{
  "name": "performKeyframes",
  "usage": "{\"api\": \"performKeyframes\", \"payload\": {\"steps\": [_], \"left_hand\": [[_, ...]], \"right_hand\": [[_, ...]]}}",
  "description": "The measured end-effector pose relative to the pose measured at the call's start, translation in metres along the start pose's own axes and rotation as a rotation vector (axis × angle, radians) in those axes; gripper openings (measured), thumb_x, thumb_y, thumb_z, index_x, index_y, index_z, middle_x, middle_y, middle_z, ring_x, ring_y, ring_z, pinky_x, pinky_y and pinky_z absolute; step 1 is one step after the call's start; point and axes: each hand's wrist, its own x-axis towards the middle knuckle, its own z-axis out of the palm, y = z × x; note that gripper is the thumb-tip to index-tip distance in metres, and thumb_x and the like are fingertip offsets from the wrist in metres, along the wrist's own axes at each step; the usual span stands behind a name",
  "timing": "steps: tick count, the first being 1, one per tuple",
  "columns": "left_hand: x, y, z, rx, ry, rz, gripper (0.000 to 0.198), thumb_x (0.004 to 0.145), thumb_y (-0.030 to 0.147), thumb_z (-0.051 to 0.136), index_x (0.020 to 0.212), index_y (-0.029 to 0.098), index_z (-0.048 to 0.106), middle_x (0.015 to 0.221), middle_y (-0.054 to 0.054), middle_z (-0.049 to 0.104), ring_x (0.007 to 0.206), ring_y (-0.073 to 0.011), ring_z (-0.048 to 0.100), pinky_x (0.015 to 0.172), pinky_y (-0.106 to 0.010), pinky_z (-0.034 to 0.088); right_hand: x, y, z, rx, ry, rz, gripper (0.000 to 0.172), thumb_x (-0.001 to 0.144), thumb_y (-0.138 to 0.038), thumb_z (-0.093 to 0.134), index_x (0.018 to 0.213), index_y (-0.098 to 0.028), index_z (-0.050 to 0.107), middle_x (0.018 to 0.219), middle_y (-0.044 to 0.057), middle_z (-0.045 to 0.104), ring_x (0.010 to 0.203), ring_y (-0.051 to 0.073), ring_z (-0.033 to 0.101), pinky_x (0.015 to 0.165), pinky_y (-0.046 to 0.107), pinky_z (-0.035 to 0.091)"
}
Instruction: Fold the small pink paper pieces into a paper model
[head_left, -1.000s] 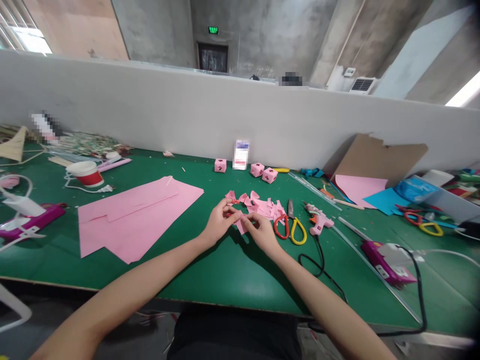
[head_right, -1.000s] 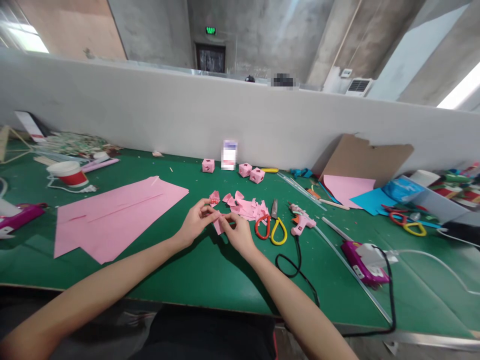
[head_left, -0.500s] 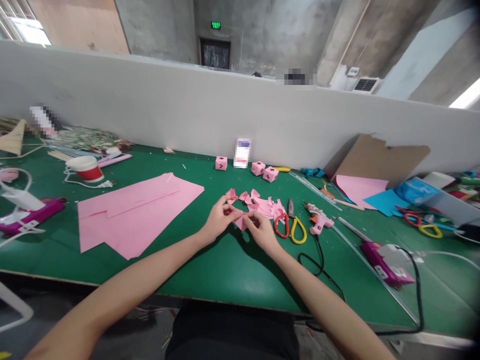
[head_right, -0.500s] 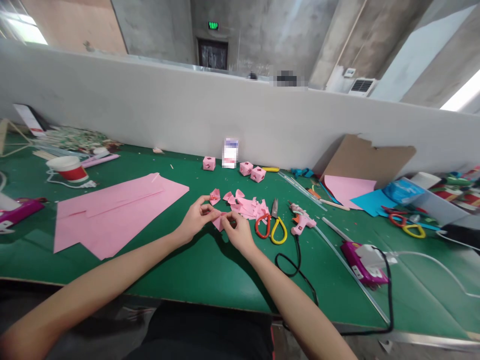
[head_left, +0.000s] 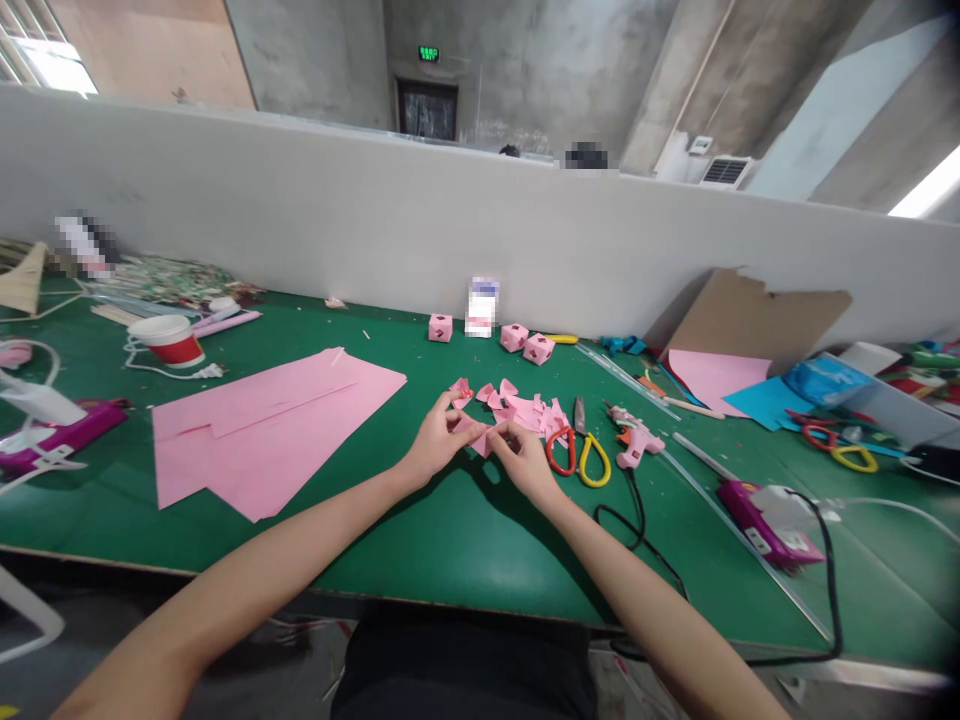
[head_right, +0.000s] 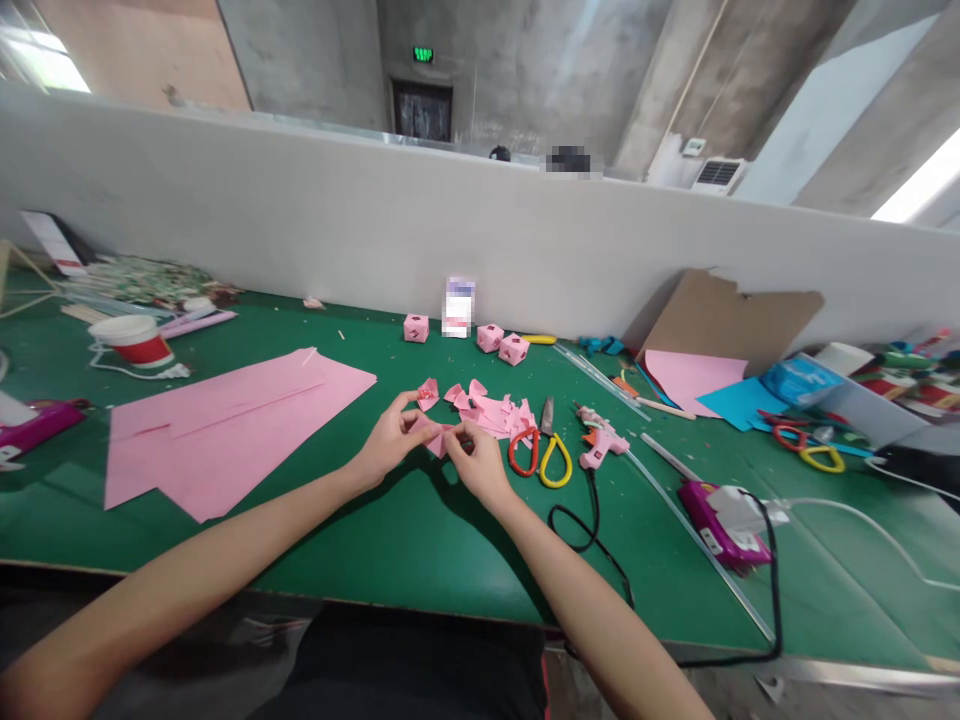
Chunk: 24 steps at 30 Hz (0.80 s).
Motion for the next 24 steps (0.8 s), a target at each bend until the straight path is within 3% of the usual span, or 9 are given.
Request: {"api": "performKeyframes", "payload": {"steps": [7, 18, 24], "left_hand": [[0.0003, -0.0004, 0.0006, -0.013, -0.045, -0.056, 0.071, 0.072, 0.042, 0.075, 0.128, 0.013, 0.04, 0.08, -0.002, 0.067, 0.069, -0.0152, 0.063, 0.064, -0.025, 0.045], [-0.0008, 0.004, -0.0001, -0.055, -0.009, -0.048, 0.071, 0.071, 0.04, 0.077, 0.127, 0.014, 0.041, 0.076, 0.0, 0.066, 0.066, -0.0145, 0.063, 0.064, -0.025, 0.047], [-0.0001, 0.0037, 0.0004, -0.022, -0.041, -0.094, 0.071, 0.068, 0.04, 0.078, 0.124, 0.012, 0.043, 0.066, 0.004, 0.062, 0.058, -0.0116, 0.059, 0.059, -0.023, 0.044]], "right_hand": [[-0.0001, 0.0024, -0.0032, -0.014, -0.019, -0.05, 0.027, 0.086, -0.043, 0.057, 0.074, -0.019, 0.06, 0.069, 0.001, 0.061, 0.061, 0.015, 0.054, 0.058, 0.027, 0.042], [-0.0006, -0.0017, -0.0014, 0.029, 0.001, 0.004, 0.029, 0.084, -0.046, 0.058, 0.073, -0.019, 0.06, 0.067, 0.001, 0.06, 0.058, 0.015, 0.052, 0.055, 0.027, 0.041], [0.0001, 0.001, -0.0048, -0.05, 0.008, -0.075, 0.029, 0.086, -0.044, 0.056, 0.074, -0.019, 0.06, 0.068, 0.001, 0.061, 0.062, 0.015, 0.054, 0.06, 0.027, 0.042]]}}
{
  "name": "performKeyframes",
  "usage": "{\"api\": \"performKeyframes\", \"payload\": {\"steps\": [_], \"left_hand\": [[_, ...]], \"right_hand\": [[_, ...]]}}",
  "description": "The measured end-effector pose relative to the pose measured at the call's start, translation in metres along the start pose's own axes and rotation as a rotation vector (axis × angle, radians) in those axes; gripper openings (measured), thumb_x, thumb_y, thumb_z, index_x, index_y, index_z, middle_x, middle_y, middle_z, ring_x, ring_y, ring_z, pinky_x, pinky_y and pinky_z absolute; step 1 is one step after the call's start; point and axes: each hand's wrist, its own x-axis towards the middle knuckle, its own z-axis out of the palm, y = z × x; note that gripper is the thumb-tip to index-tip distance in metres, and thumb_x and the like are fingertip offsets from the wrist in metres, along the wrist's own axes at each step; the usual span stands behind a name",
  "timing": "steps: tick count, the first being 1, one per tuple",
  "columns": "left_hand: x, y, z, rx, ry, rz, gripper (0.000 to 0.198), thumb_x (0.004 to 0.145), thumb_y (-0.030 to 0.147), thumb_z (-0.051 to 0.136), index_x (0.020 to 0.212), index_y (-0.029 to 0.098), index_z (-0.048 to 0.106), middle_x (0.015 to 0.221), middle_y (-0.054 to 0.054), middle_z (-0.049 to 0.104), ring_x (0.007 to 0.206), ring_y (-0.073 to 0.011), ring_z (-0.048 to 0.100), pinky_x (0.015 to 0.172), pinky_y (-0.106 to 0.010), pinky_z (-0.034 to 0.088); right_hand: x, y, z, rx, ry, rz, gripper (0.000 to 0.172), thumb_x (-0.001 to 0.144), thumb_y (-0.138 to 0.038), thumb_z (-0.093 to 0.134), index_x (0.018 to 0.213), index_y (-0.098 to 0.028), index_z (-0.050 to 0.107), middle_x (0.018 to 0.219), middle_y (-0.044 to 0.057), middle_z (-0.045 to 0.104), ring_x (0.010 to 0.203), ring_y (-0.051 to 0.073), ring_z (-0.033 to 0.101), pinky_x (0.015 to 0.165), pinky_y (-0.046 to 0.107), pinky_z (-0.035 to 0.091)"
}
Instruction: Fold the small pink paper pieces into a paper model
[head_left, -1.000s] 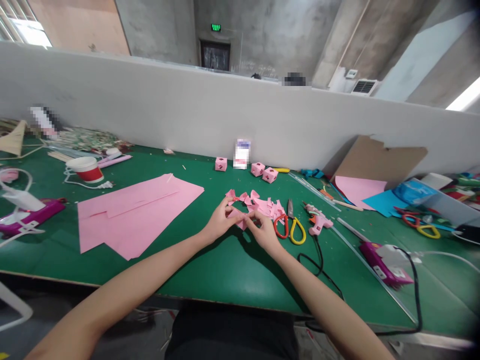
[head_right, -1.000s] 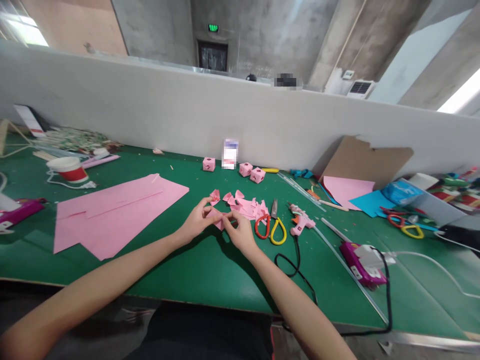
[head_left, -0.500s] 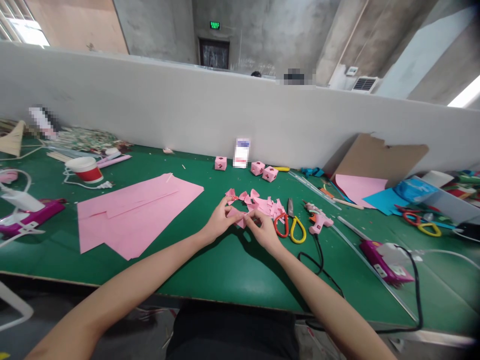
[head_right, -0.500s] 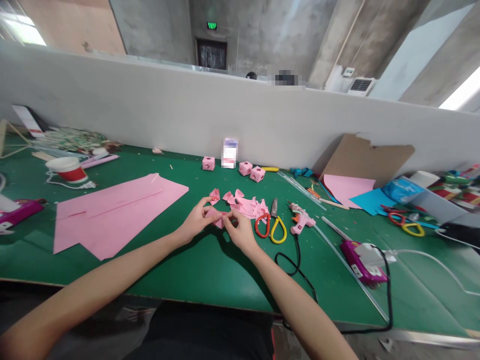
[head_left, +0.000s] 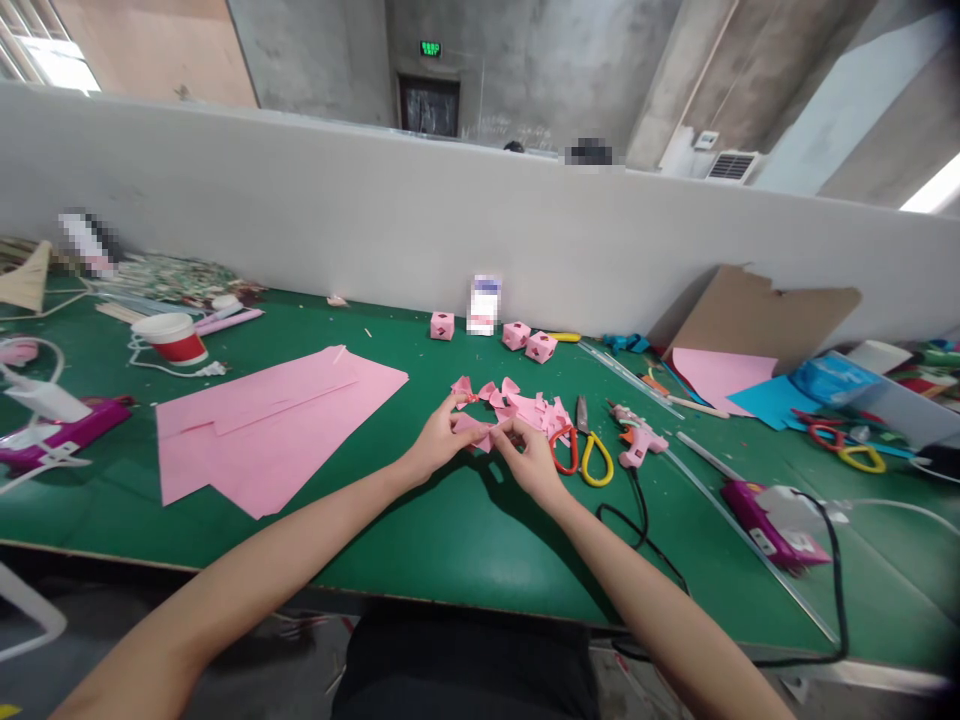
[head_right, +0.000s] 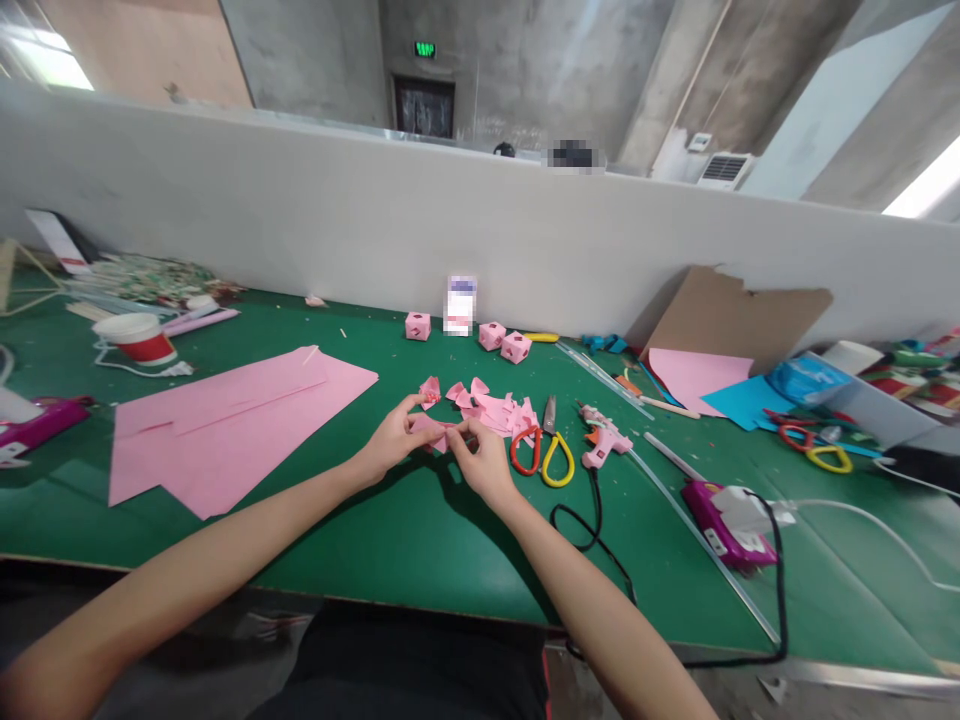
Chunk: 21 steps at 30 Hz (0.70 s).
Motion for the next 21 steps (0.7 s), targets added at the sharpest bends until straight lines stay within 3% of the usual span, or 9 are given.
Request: {"api": "performKeyframes", "payload": {"steps": [9, 21], "left_hand": [[-0.003, 0.006, -0.001, 0.064, 0.114, 0.079, 0.065, 0.068, 0.036, 0.078, 0.121, 0.013, 0.049, 0.063, 0.004, 0.064, 0.057, -0.012, 0.058, 0.058, -0.022, 0.043], [0.003, -0.004, -0.002, -0.023, 0.083, 0.149, 0.056, 0.074, 0.037, 0.074, 0.117, 0.014, 0.048, 0.082, -0.002, 0.069, 0.069, -0.0151, 0.065, 0.068, -0.027, 0.05]], "right_hand": [[0.001, -0.002, 0.003, 0.121, 0.011, 0.065, 0.028, 0.085, -0.045, 0.058, 0.073, -0.019, 0.057, 0.067, 0.0, 0.058, 0.061, 0.015, 0.052, 0.058, 0.027, 0.04], [0.002, -0.005, 0.001, 0.114, 0.059, 0.072, 0.019, 0.081, -0.038, 0.061, 0.077, -0.019, 0.061, 0.071, 0.001, 0.061, 0.064, 0.016, 0.056, 0.06, 0.027, 0.043]]}}
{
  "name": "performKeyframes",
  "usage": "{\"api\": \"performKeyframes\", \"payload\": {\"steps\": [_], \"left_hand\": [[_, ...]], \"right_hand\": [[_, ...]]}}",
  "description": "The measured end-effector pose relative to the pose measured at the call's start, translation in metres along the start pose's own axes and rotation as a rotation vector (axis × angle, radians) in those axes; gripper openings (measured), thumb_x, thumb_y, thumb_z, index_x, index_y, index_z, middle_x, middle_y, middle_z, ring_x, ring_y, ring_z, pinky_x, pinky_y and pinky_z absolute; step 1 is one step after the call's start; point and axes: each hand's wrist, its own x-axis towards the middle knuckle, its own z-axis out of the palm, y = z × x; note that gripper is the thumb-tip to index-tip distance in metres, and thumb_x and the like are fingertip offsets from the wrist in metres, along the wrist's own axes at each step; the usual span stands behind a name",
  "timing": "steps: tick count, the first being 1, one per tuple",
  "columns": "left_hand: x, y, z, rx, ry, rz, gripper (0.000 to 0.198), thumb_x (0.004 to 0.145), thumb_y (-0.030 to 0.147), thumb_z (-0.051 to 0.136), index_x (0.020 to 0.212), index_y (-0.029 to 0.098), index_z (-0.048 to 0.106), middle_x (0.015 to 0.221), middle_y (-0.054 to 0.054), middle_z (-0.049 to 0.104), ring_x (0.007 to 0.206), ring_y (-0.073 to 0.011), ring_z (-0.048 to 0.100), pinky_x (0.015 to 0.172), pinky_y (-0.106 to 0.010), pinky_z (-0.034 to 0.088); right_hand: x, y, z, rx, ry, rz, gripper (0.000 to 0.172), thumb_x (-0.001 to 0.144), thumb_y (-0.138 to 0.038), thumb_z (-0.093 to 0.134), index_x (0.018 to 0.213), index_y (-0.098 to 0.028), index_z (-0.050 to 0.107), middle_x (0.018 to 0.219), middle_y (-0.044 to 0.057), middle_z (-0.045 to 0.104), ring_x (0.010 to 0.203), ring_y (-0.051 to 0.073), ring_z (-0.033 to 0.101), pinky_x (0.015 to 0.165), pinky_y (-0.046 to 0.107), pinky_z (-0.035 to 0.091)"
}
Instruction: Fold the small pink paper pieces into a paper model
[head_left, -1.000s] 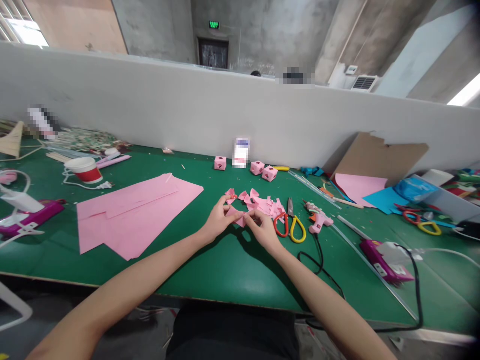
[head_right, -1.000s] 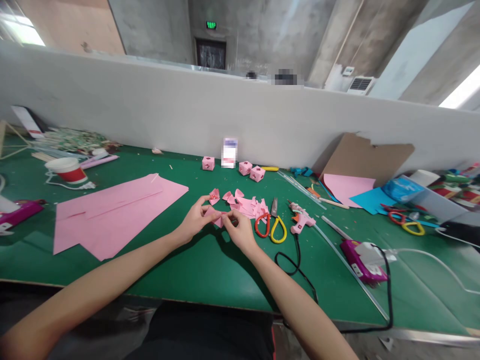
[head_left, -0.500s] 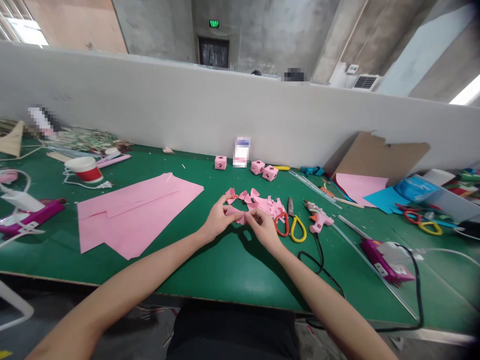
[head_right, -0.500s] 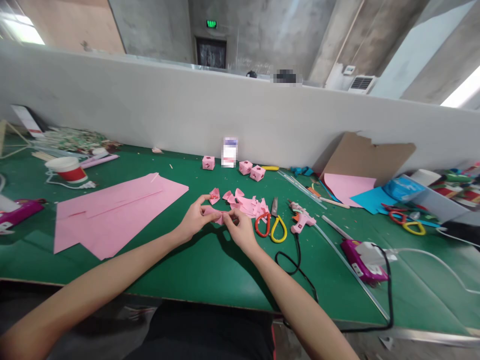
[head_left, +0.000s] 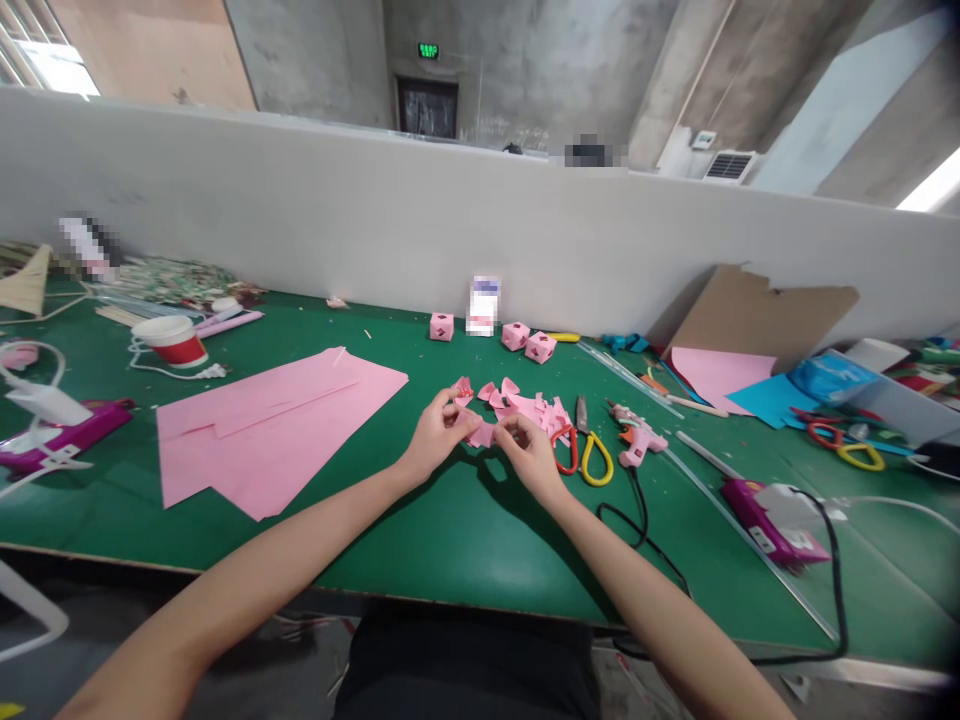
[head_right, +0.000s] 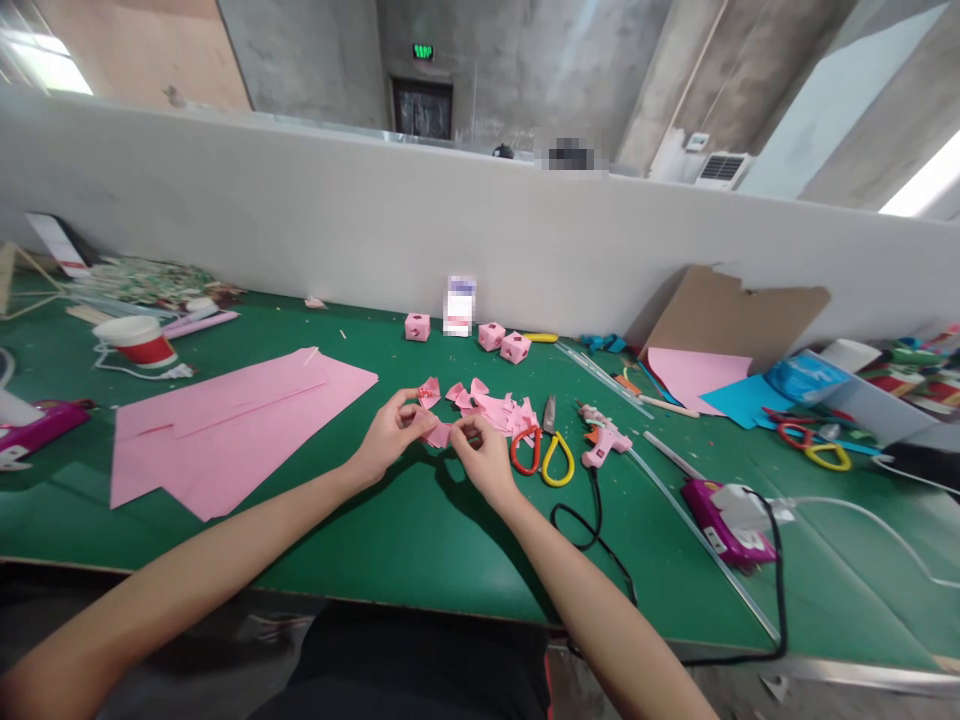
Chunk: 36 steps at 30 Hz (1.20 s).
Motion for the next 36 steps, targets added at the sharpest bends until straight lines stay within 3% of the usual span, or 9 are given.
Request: {"api": "performKeyframes", "payload": {"steps": [7, 17, 24, 29, 32, 36], "left_hand": [[-0.005, 0.001, 0.003, 0.171, -0.083, 0.13, 0.046, 0.081, 0.032, 0.068, 0.118, 0.016, 0.047, 0.085, -0.003, 0.069, 0.08, -0.0172, 0.067, 0.076, -0.029, 0.05], [-0.005, 0.003, 0.002, 0.198, -0.018, 0.16, 0.042, 0.081, 0.028, 0.067, 0.116, 0.016, 0.047, 0.081, -0.001, 0.068, 0.077, -0.0153, 0.065, 0.073, -0.027, 0.049], [0.001, 0.01, -0.008, 0.188, 0.128, 0.16, 0.037, 0.079, 0.034, 0.068, 0.108, 0.017, 0.054, 0.081, -0.001, 0.066, 0.073, -0.0148, 0.064, 0.066, -0.024, 0.046], [-0.001, 0.009, -0.004, 0.151, 0.071, 0.113, 0.04, 0.078, 0.036, 0.07, 0.108, 0.017, 0.053, 0.076, 0.001, 0.064, 0.07, -0.0149, 0.064, 0.065, -0.025, 0.047], [-0.003, 0.004, 0.001, 0.139, -0.016, 0.098, 0.041, 0.077, 0.034, 0.069, 0.109, 0.016, 0.051, 0.079, -0.001, 0.066, 0.074, -0.0153, 0.065, 0.069, -0.026, 0.049], [-0.003, 0.0, 0.003, 0.144, -0.043, 0.072, 0.042, 0.077, 0.032, 0.069, 0.11, 0.015, 0.05, 0.078, -0.001, 0.067, 0.073, -0.015, 0.064, 0.07, -0.027, 0.05]], "right_hand": [[-0.002, -0.001, 0.002, -0.076, -0.012, -0.042, 0.011, 0.079, -0.029, 0.06, 0.074, -0.019, 0.061, 0.066, 0.0, 0.064, 0.063, 0.016, 0.06, 0.061, 0.027, 0.046], [-0.001, -0.004, 0.001, -0.179, 0.069, -0.019, 0.01, 0.075, -0.028, 0.06, 0.071, -0.019, 0.062, 0.066, 0.0, 0.065, 0.062, 0.015, 0.059, 0.061, 0.027, 0.045], [0.005, 0.008, -0.006, -0.122, 0.205, 0.021, 0.013, 0.076, -0.032, 0.061, 0.072, -0.019, 0.06, 0.069, 0.001, 0.062, 0.063, 0.016, 0.056, 0.059, 0.027, 0.044], [0.003, 0.005, -0.001, -0.018, 0.08, -0.028, 0.025, 0.083, -0.043, 0.061, 0.088, -0.019, 0.066, 0.082, 0.004, 0.068, 0.073, 0.018, 0.061, 0.064, 0.028, 0.047], [0.0, 0.005, 0.002, -0.043, -0.015, -0.034, 0.027, 0.084, -0.045, 0.061, 0.08, -0.019, 0.066, 0.074, 0.003, 0.066, 0.066, 0.017, 0.059, 0.062, 0.028, 0.046], [-0.001, 0.005, 0.002, -0.069, -0.016, -0.027, 0.025, 0.083, -0.042, 0.061, 0.074, -0.019, 0.063, 0.066, 0.001, 0.062, 0.06, 0.016, 0.055, 0.058, 0.028, 0.044]]}}
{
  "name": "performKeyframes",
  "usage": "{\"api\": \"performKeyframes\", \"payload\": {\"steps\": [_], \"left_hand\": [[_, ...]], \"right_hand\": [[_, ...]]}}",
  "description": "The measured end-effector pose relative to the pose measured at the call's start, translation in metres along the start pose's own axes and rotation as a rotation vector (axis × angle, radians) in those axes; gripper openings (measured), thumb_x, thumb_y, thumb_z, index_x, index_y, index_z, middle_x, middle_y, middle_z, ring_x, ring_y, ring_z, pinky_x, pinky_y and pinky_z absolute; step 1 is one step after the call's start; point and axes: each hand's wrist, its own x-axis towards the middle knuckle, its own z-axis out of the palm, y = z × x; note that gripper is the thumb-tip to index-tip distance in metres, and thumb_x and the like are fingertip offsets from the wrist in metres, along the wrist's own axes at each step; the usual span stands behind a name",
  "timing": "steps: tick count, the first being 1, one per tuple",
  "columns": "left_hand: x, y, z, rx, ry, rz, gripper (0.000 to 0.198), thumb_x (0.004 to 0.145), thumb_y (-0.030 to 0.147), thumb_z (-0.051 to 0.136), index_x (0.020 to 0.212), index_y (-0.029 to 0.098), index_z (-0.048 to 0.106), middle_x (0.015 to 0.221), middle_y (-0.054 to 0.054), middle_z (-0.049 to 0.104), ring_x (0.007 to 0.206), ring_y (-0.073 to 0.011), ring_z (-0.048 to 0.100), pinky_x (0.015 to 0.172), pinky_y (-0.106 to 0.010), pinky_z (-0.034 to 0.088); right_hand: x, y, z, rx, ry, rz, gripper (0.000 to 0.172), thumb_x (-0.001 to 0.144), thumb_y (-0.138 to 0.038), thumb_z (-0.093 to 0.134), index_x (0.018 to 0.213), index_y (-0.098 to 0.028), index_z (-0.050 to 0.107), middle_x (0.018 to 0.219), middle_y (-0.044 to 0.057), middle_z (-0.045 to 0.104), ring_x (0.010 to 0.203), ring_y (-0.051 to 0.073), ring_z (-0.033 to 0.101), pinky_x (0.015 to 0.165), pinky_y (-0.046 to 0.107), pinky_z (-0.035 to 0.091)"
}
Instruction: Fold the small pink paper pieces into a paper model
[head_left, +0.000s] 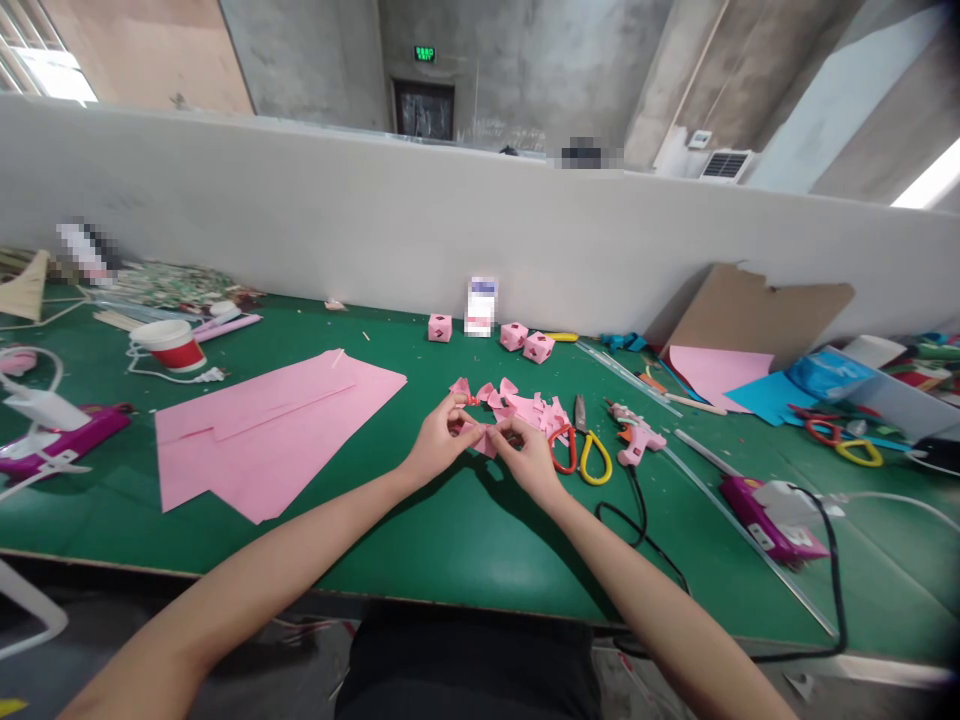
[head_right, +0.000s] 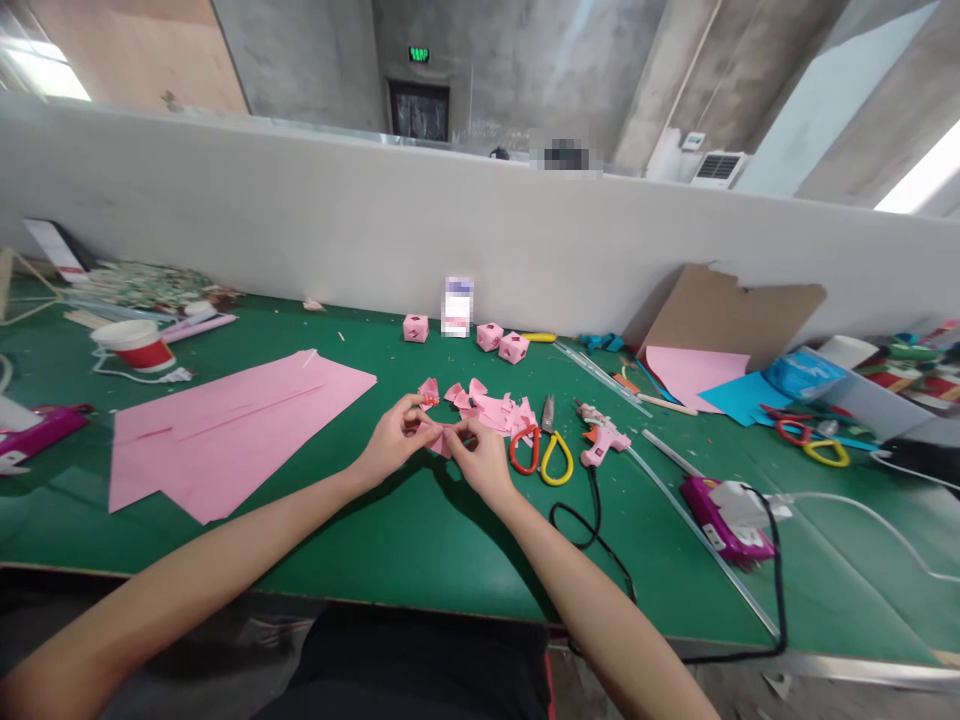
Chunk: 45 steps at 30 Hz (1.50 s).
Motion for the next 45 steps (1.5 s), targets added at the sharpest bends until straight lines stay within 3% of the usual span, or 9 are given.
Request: {"api": "performKeyframes", "payload": {"steps": [10, 16, 22, 27, 35, 41, 45], "left_hand": [[0.003, 0.006, -0.002, -0.049, 0.074, -0.05, 0.043, 0.071, 0.026, 0.071, 0.108, 0.015, 0.05, 0.07, 0.003, 0.064, 0.062, -0.0117, 0.059, 0.067, -0.026, 0.049], [0.006, 0.003, -0.006, -0.085, 0.118, -0.088, 0.044, 0.072, 0.03, 0.072, 0.108, 0.016, 0.051, 0.071, 0.003, 0.063, 0.066, -0.0135, 0.061, 0.067, -0.026, 0.048], [0.006, 0.0, -0.001, -0.238, -0.044, -0.069, 0.049, 0.071, 0.036, 0.075, 0.109, 0.017, 0.049, 0.103, -0.008, 0.064, 0.088, -0.0181, 0.063, 0.068, -0.028, 0.052], [0.005, -0.002, 0.001, -0.232, -0.008, -0.043, 0.057, 0.07, 0.035, 0.078, 0.116, 0.018, 0.047, 0.114, -0.01, 0.059, 0.092, -0.0174, 0.061, 0.07, -0.028, 0.054], [0.003, 0.0, 0.001, -0.213, 0.017, -0.048, 0.058, 0.07, 0.036, 0.078, 0.117, 0.015, 0.05, 0.114, -0.012, 0.062, 0.101, -0.0201, 0.062, 0.086, -0.032, 0.052], [0.002, -0.004, 0.001, -0.281, -0.079, -0.058, 0.061, 0.072, 0.038, 0.077, 0.12, 0.017, 0.046, 0.112, -0.012, 0.067, 0.095, -0.0213, 0.068, 0.079, -0.033, 0.055], [0.001, 0.0, 0.0, -0.247, -0.052, -0.06, 0.061, 0.073, 0.037, 0.077, 0.121, 0.016, 0.045, 0.112, -0.013, 0.068, 0.092, -0.021, 0.069, 0.079, -0.033, 0.055]], "right_hand": [[0.001, -0.004, -0.001, 0.018, 0.073, 0.042, 0.016, 0.077, -0.031, 0.061, 0.066, -0.019, 0.057, 0.061, -0.002, 0.056, 0.056, 0.013, 0.048, 0.054, 0.026, 0.039], [0.005, 0.0, -0.007, 0.05, 0.152, 0.041, 0.019, 0.078, -0.034, 0.06, 0.066, -0.021, 0.054, 0.06, -0.002, 0.053, 0.057, 0.013, 0.047, 0.055, 0.026, 0.04], [0.007, 0.002, -0.006, 0.388, 0.085, 0.233, 0.036, 0.073, -0.056, 0.07, 0.078, -0.021, 0.06, 0.068, 0.0, 0.058, 0.061, 0.014, 0.054, 0.055, 0.025, 0.047], [0.007, 0.001, -0.004, 0.683, 0.006, 0.396, 0.038, 0.066, -0.052, 0.079, 0.081, -0.021, 0.06, 0.067, -0.002, 0.061, 0.06, 0.012, 0.058, 0.056, 0.025, 0.049], [0.003, -0.007, -0.001, 0.673, -0.063, 0.412, 0.039, 0.061, -0.048, 0.083, 0.082, -0.021, 0.064, 0.066, -0.001, 0.063, 0.062, 0.014, 0.061, 0.055, 0.025, 0.05], [0.001, -0.01, -0.001, 0.683, -0.105, 0.429, 0.041, 0.063, -0.044, 0.082, 0.094, -0.022, 0.067, 0.074, 0.0, 0.068, 0.064, 0.014, 0.063, 0.056, 0.025, 0.05], [0.001, -0.008, 0.0, 0.689, -0.138, 0.431, 0.037, 0.066, -0.044, 0.081, 0.092, -0.022, 0.067, 0.074, 0.0, 0.068, 0.066, 0.013, 0.065, 0.058, 0.023, 0.051]]}}
